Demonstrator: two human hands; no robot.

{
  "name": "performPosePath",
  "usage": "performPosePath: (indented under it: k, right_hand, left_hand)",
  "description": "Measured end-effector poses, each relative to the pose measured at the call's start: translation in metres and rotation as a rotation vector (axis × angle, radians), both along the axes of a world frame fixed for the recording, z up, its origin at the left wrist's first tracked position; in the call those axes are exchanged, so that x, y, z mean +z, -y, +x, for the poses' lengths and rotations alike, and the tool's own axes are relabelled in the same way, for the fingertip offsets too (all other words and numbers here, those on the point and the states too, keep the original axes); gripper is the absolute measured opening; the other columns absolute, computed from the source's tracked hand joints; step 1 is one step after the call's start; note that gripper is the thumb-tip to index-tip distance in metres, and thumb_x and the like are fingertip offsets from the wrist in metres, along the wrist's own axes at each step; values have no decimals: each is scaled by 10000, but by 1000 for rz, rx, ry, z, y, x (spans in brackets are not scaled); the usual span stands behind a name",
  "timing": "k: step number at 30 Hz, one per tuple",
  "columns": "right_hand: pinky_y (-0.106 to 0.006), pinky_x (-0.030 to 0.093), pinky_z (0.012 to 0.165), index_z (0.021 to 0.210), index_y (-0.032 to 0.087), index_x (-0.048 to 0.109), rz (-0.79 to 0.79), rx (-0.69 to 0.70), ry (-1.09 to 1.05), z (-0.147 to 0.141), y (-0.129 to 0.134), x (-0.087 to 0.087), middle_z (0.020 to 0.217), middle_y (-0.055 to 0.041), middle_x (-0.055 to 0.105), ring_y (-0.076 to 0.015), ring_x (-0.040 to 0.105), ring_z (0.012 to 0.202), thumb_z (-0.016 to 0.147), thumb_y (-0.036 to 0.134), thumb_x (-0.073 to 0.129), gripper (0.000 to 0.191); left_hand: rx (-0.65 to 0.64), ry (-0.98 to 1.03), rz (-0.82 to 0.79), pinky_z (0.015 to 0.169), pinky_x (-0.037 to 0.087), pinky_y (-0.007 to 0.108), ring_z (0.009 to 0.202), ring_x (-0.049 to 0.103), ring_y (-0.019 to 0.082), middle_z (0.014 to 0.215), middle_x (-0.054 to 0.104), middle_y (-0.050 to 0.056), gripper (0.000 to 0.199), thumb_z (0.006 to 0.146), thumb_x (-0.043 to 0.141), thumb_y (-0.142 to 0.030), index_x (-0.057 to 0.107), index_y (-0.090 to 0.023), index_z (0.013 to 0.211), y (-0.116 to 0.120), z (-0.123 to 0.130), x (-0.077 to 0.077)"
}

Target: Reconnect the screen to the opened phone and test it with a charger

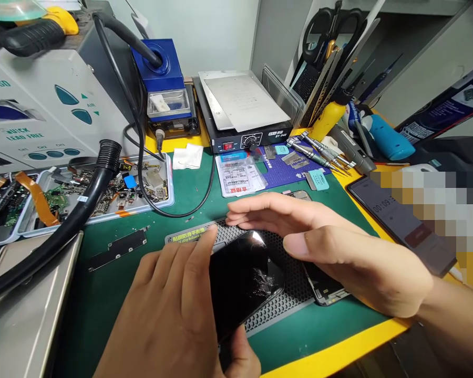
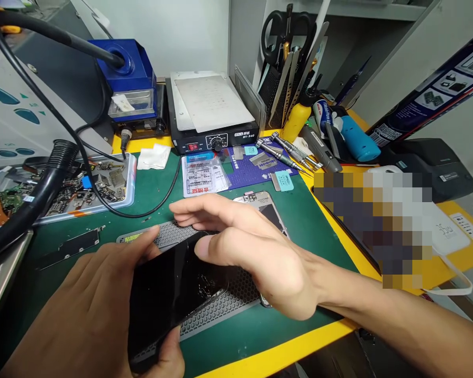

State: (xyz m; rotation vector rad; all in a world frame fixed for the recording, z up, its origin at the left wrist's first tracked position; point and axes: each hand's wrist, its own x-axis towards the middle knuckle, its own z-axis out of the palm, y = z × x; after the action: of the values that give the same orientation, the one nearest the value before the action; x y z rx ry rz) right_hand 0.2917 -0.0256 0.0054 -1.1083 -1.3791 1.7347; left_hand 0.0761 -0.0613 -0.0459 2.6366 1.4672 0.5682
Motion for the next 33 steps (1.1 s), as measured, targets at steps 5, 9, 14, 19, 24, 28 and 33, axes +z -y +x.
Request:
performPosePath:
  k: [5, 9, 14, 19, 24, 28, 33]
  right_hand:
    - [-394, 415, 1145, 1251, 157, 620, -19, -15, -46, 1, -1, -2, 1311, -75, 685, -223, 598, 1294, 823, 135, 520, 440]
    - [-360, 419, 1139, 1258, 129, 607, -53, -41, -81, 0, -2, -3, 1314, -86, 681, -212, 600, 1289, 818, 143, 522, 449]
    - [-399, 426, 1149, 1251, 93, 614, -48, -66, -108, 1, -4, -3, 1304, -115, 682, -242, 602, 1284, 812, 152, 510, 455]
    - [-457, 435, 1140, 1222, 96, 656, 68, -75, -59, 8, -7, -5, 1310, -118, 672, -269, 620, 1250, 846, 170, 510, 410]
    - [-473, 450, 1118, 1170, 122, 705, 139, -130, -74, 17, -12, -8, 1238, -101, 698, -277, 643, 1207, 865, 179, 535, 354]
    - [-469, 453, 1107, 1101, 140, 734, 139, -187, -140, 21, -15, -9, 1154, -87, 731, -272, 659, 1174, 824, 182, 561, 330]
    - [-455, 447, 1104, 1094, 153, 735, 125, -203, -166, 25, -17, -10, 1204, -89, 731, -262, 665, 1162, 813, 198, 570, 328]
  left_hand:
    - [-57, 1, 54, 817, 509, 632, 1014, 592, 431, 1161, 579, 198, 932, 617, 600, -344, 291, -133, 1470, -2, -3, -1]
    - [-59, 25, 31, 798, 496, 643, 1010, 582, 438, 1155, 580, 192, 982, 596, 591, -364, 263, -183, 1504, -2, -4, -3]
    - [-37, 26, 9, 805, 503, 649, 1011, 585, 431, 1146, 591, 183, 989, 592, 589, -362, 248, -209, 1507, -2, -5, -3]
    - [-74, 28, -14, 815, 541, 605, 1030, 612, 409, 1144, 604, 174, 982, 617, 619, -365, 242, -247, 1517, -3, -8, 0]
    - [-106, -67, 50, 822, 547, 601, 1033, 614, 415, 1158, 597, 228, 872, 654, 632, -355, 346, -91, 1434, -4, -9, 2]
    - [-117, -134, 9, 804, 558, 573, 1033, 637, 401, 1179, 633, 211, 758, 617, 629, -336, 488, -128, 1332, -6, -7, 5]
    - [-142, -146, -13, 847, 599, 525, 1048, 678, 360, 1189, 682, 165, 698, 639, 659, -331, 492, -182, 1301, -9, -10, 18]
